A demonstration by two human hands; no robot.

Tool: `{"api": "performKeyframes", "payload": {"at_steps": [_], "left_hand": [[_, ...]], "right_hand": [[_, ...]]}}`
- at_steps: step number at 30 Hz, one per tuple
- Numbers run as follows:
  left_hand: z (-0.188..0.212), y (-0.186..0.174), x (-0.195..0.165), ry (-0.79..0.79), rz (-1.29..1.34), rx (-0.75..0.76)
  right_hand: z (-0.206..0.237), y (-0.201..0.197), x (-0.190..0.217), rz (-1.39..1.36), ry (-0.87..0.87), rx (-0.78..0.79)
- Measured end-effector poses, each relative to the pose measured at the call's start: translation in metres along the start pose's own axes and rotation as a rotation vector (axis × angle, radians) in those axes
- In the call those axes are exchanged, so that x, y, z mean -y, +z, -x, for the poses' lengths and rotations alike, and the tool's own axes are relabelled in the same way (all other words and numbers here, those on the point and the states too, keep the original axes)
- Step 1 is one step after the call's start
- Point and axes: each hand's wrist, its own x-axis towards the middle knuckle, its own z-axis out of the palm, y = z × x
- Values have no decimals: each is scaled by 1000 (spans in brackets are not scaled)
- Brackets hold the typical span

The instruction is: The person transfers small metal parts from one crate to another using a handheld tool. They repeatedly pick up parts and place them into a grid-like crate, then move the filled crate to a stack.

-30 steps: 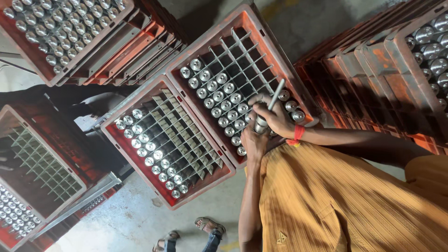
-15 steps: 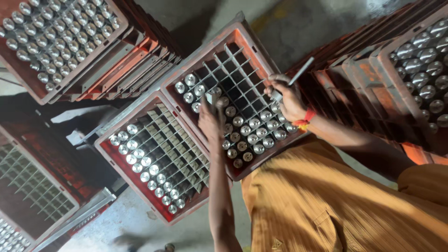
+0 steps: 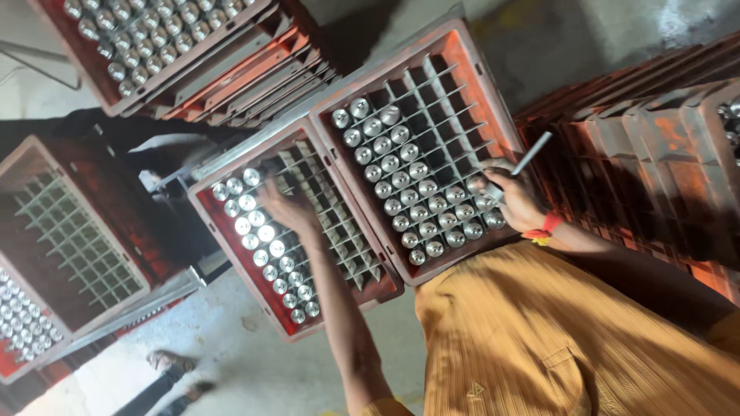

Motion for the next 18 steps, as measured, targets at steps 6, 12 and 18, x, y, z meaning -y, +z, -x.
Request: {"api": "performKeyframes", "payload": {"at_steps": [6, 12, 18], "left_hand": [[-47, -9, 57, -218, -413, 117], [-47, -29, 45, -72, -276, 59], [21, -76, 7, -329, 943, -80]], "right_hand": [[4, -7, -5, -15, 29, 31], [9, -16, -19, -16, -1, -28], [14, -21, -16, -8, 61, 48]]}}
